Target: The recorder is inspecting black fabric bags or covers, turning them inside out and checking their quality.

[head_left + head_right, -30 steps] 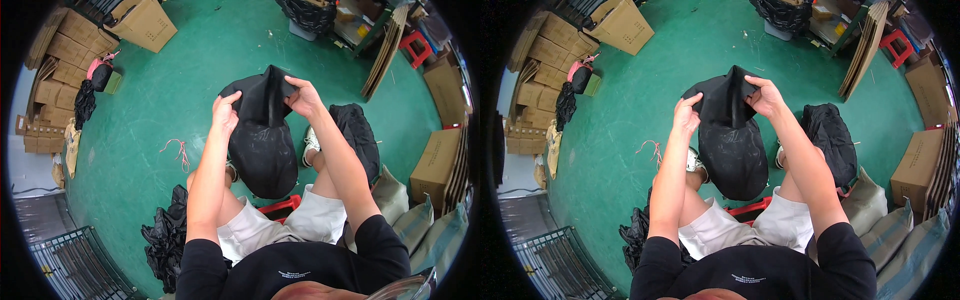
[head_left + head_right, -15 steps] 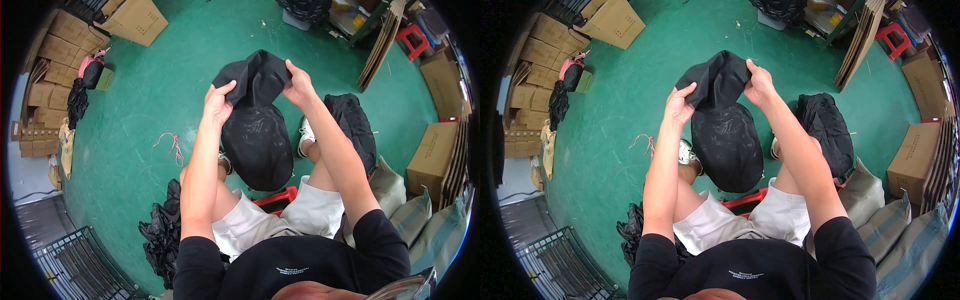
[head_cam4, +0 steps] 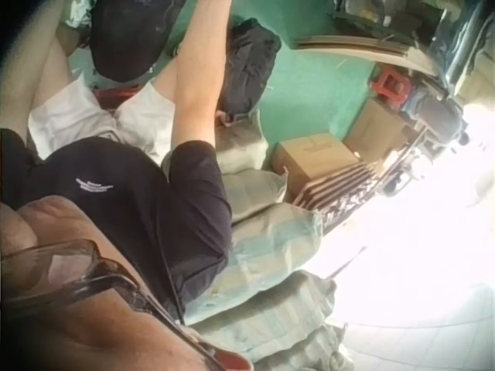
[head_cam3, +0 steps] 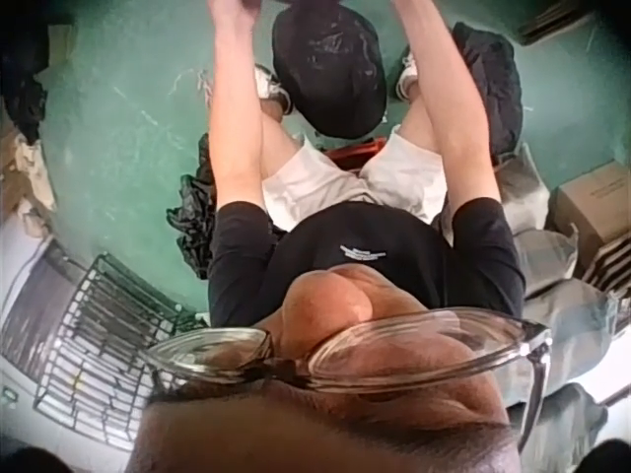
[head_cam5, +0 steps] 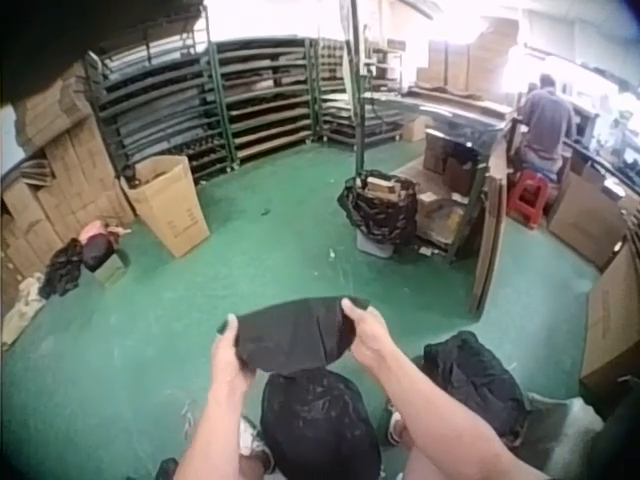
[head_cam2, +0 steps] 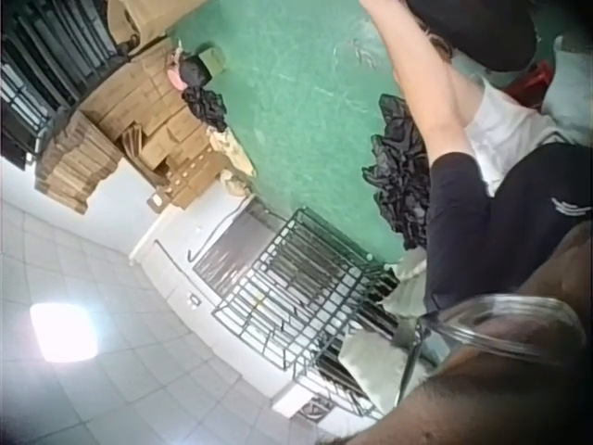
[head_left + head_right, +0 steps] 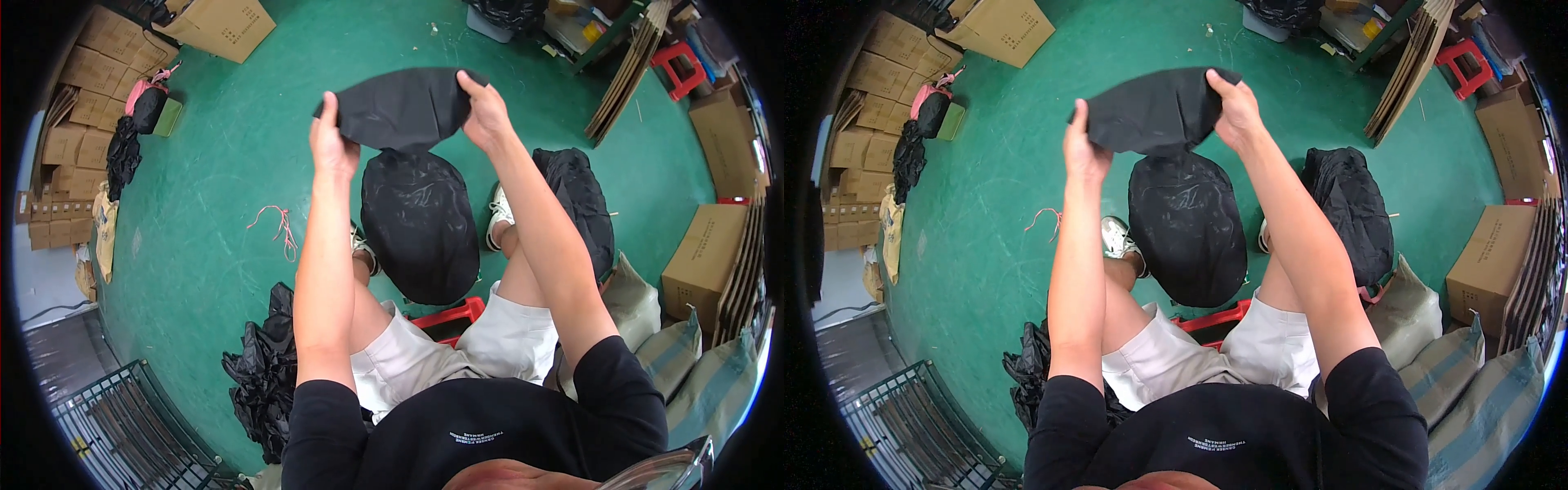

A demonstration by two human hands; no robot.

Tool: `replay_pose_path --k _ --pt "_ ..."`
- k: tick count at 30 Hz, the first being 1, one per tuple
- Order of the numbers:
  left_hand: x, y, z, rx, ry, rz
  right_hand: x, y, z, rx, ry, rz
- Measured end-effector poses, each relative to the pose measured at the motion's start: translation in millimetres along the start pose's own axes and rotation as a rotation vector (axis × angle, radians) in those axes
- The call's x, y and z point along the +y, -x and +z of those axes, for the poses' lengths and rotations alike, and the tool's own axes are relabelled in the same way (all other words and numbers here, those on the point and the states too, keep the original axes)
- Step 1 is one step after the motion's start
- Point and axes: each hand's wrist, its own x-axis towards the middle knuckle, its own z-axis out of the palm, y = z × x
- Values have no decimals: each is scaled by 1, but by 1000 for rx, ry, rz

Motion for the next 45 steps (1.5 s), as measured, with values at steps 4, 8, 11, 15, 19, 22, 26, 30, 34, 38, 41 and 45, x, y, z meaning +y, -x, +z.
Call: replay_pose_path --k 4,8,11,15,19,22,26,30,34,38,41,45 --pt "29 12 6 -161 21 207 -8 7 4 -358 -150 -92" --pt "5 -1 -24 -28 0 206 19 0 -6 -320 -99 -23" --pt "-47 -10 -77 392 -258 -71 71 -18 -52 25 276 330" --pt "-108 22 -176 682 -447 -184 130 -4 -88 207 536 519" --pt "-179 107 -202 876 -605 -312 191 46 -132 391 417 567" --pt "-220 129 -196 812 -799 -384 223 49 -226 492 638 373" --pt "-235 172 -214 814 -969 -298 239 83 -250 604 644 461" --pt "-229 205 -223 785 -1114 -259 226 106 -239 531 1031 593" --pt "-229 217 -213 777 -987 -237 203 127 -229 413 1049 872" --pt "-222 218 -213 709 -1073 -273 198 140 -229 331 1031 915" --pt "-210 230 -225 684 -1202 -312 204 157 -205 402 949 577" --pt "-206 230 -199 572 -1023 -431 208 146 -229 372 1111 492"
